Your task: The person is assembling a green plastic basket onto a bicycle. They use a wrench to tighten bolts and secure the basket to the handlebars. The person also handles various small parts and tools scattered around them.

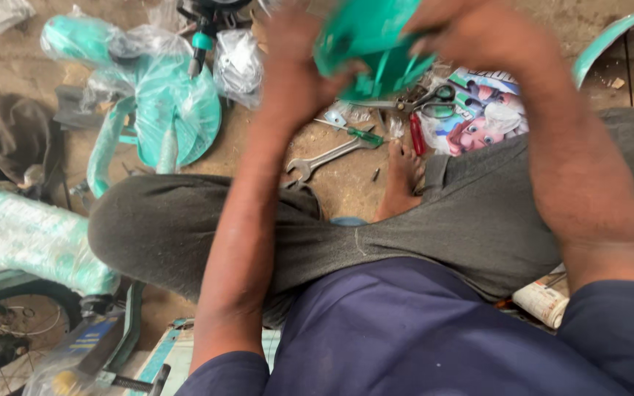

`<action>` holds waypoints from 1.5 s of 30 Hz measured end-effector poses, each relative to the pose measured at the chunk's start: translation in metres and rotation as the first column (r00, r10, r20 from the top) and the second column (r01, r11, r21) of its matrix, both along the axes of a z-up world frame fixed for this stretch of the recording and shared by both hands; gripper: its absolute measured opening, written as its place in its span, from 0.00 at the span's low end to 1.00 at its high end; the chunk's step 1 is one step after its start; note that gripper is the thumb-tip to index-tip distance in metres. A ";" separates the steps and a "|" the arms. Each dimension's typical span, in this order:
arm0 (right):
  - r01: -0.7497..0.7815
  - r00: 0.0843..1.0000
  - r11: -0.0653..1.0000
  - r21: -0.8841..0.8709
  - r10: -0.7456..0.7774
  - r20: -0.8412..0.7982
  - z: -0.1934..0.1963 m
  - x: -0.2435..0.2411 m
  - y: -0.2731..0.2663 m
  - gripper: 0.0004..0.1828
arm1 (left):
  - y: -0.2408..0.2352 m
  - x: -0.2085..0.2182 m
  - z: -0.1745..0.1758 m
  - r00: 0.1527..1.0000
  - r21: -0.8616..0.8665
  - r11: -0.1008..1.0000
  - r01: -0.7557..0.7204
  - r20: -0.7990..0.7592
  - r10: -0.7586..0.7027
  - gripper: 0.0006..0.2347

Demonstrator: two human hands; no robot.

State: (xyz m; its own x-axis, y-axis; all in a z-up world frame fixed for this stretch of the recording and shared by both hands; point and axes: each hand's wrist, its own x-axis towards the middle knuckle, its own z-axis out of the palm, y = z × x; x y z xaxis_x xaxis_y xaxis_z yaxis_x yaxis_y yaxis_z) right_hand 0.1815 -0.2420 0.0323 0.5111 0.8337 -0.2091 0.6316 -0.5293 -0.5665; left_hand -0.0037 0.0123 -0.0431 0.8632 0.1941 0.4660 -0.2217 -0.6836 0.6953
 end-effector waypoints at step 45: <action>0.135 0.938 0.973 -0.189 -0.064 0.342 -0.178 -0.026 0.014 0.07 | 0.065 -0.008 -0.187 0.565 0.466 0.817 -0.339 -0.594 0.573 0.08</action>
State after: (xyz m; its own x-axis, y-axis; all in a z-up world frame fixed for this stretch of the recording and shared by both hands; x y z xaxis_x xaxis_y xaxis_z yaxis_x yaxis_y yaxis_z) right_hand 0.1550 -0.2283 -0.1461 0.6588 0.7315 -0.1758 0.7021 -0.6817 -0.2056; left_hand -0.0118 0.0777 -0.2301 0.7723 0.6244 -0.1168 0.6298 -0.7287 0.2691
